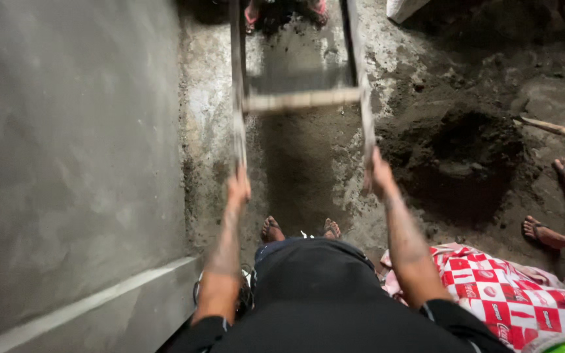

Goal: The person uses a long wooden screed to level wet concrete in a narrow channel while another worker shovels additional concrete into the area. The screed is repeatedly pulled toward the camera to flatten the surface.

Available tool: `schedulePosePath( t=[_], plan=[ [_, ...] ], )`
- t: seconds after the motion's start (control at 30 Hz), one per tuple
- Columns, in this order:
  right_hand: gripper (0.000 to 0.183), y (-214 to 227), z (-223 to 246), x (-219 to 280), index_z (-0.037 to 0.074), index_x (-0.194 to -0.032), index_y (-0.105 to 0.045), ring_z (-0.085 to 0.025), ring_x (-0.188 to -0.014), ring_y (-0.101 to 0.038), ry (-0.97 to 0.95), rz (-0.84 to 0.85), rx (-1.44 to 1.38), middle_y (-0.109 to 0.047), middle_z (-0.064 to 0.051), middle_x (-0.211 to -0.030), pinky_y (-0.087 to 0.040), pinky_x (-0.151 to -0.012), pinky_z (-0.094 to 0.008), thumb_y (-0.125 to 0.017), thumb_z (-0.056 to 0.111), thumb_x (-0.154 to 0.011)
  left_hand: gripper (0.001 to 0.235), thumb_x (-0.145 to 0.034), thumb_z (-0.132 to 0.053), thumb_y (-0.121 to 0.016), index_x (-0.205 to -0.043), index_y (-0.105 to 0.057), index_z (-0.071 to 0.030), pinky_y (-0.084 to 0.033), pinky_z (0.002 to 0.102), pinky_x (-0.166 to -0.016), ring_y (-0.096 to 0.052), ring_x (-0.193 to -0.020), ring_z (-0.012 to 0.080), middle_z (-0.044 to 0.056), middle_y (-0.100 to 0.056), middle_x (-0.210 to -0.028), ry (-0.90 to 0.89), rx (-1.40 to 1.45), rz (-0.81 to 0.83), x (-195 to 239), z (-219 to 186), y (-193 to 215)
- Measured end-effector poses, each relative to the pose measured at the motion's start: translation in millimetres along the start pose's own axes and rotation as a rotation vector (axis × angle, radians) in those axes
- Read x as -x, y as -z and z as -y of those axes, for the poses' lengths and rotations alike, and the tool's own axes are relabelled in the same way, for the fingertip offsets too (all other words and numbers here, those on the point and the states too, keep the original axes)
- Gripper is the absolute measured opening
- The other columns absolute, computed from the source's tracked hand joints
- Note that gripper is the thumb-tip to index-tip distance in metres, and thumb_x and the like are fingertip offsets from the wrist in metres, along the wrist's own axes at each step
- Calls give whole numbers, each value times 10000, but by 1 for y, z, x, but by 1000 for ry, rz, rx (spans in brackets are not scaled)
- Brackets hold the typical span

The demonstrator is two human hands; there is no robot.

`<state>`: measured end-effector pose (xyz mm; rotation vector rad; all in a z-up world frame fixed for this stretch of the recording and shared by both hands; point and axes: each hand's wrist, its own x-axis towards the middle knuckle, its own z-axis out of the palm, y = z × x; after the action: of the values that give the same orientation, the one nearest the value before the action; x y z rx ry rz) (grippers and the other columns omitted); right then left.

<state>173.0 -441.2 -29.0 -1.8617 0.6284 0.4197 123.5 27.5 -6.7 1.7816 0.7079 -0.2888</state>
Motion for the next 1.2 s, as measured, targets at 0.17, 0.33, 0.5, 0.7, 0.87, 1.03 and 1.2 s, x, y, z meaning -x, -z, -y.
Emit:
schedulePosePath(
  t=[0.17,0.33,0.5,0.7,0.87,1.03,1.2],
  plan=[
    [994,-19,-129,95,-207,-1047,-729,-534,-1256,-570,-150,59,150,-688,-395,-1142,-366,-1105,-630,-309,693,-1090,680,-1053,-683,-345,-1298,-723,-173,-542,439,-786,-705,-752,252,132,-662,-733,317,-148,91,132,120,-2],
    [1045,-20,-196,114,-139,-1155,-747,-499,-1328,-531,-226,92,195,-683,-343,-1267,-349,-1143,-596,-291,795,-1041,864,-888,-868,-354,-1168,-797,-181,-520,427,-921,-754,-977,304,143,-799,-962,510,-250,114,152,126,6],
    [717,10,-143,11,108,-834,-683,-271,-583,-620,-258,109,2,-596,-87,-652,-517,-595,-489,-373,697,-1100,484,-1106,-404,-387,-1563,-455,-258,-528,478,-934,-720,-1057,339,225,-681,-1129,248,-328,243,54,78,-10],
    [906,2,94,-32,-88,-1246,-699,-427,-1066,-699,38,28,194,-707,-318,-1121,-551,-836,-562,-455,760,-1038,703,-1054,-703,-402,-590,-567,-201,-401,317,-474,-512,-438,113,-48,-492,-491,86,-16,86,-31,-70,6],
    [998,-2,63,14,-95,-1104,-703,-400,-688,-732,-39,-11,-78,-684,-331,-787,-591,-580,-552,-491,871,-968,785,-1068,-689,-382,-516,-539,-153,-411,307,-457,-515,-415,113,-1,-518,-466,48,-47,2,0,-22,-3],
    [809,1,-204,39,-27,-1125,-640,-415,-1048,-645,-178,63,-18,-645,-273,-1102,-504,-932,-555,-428,752,-1078,833,-996,-770,-419,-585,-598,-67,-455,355,-533,-584,-488,213,104,-574,-511,276,-10,17,108,114,-14],
    [979,-17,-198,130,-115,-1064,-784,-525,-1271,-552,-142,81,164,-700,-345,-1199,-364,-1122,-621,-285,727,-1089,1053,-797,-1028,-380,-925,-812,-76,-495,453,-985,-721,-983,334,118,-789,-910,513,-149,51,154,136,0]
  ],
)
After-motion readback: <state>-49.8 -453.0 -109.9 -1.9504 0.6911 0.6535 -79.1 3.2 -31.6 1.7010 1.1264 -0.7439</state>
